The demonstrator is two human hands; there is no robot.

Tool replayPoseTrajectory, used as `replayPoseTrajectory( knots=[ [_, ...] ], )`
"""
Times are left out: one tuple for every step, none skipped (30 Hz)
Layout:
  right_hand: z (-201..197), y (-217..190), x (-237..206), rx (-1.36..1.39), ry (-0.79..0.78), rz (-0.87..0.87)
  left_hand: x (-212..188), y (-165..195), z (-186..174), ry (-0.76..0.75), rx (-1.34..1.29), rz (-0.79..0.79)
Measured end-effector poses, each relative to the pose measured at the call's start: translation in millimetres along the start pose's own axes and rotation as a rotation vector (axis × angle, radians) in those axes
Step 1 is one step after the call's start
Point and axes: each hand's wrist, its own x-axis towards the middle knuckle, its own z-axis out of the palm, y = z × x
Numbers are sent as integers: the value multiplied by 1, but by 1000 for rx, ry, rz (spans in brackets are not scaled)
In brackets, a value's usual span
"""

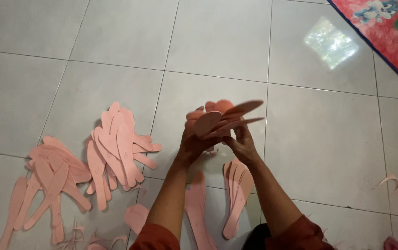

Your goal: The person sits on the floor and sorts pink foam cutouts into separate piles by hand. The person repeatedly picks up stacks, separates individual pieces, and places them into organized groups on the tiled floor.

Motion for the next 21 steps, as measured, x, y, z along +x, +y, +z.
replayPoseTrajectory(
  knots=[
    [0, 1, -3, -18, -26, 8, -4, 2, 0, -58, -101, 66],
    [2, 3, -5, -38, -48, 15, -7, 2, 1, -122, -202, 131],
    [3, 4, -7, -11, -39, 46, -9, 1, 2, -55, -120, 105],
    [7, 6, -9, 16, -30, 78, -11, -2, 3, 11, -38, 77],
    [11, 7, -10, 44, -20, 112, -14, -6, 3, 78, 43, 48],
    [14, 7, -10, 45, -7, 203, -15, -10, 3, 79, 62, 15],
    [19, 7, -10, 46, 7, 291, -16, -13, 2, 79, 84, -16],
    [21, 6, -10, 48, 21, 380, -17, -17, 1, 81, 104, -48],
    [25, 5, -10, -58, 7, 300, -18, -21, 1, 77, 64, -47],
    [29, 4, -11, -164, -6, 222, -20, -26, 2, 75, 22, -47],
    [31, 3, -10, -269, -20, 137, -20, -29, 3, 72, -15, -43],
    [35, 3, -9, -169, -8, -2, -20, -31, 1, 87, 139, 107],
    [38, 4, -10, -69, 0, -133, -21, -34, 2, 104, 288, 251],
    [43, 5, -12, 33, 6, -258, -26, -36, 3, 121, 438, 390],
    [47, 8, -12, -11, 3, -187, -29, -37, 3, 143, 359, 337],
    [48, 10, -10, -60, -3, -124, -28, -38, 3, 164, 278, 293],
    [48, 12, -8, -111, -10, -63, -28, -38, 3, 185, 197, 253],
    [50, 14, -10, -229, -28, -39, -27, -38, 1, 190, 251, 193],
    [51, 16, -13, -344, -42, -10, -25, -38, 0, 193, 308, 127],
    [53, 18, -13, -457, -54, 16, -22, -37, -3, 193, 366, 62],
    [52, 18, -13, -400, -60, 45, -19, -37, -6, 196, 421, -7]
  ],
)
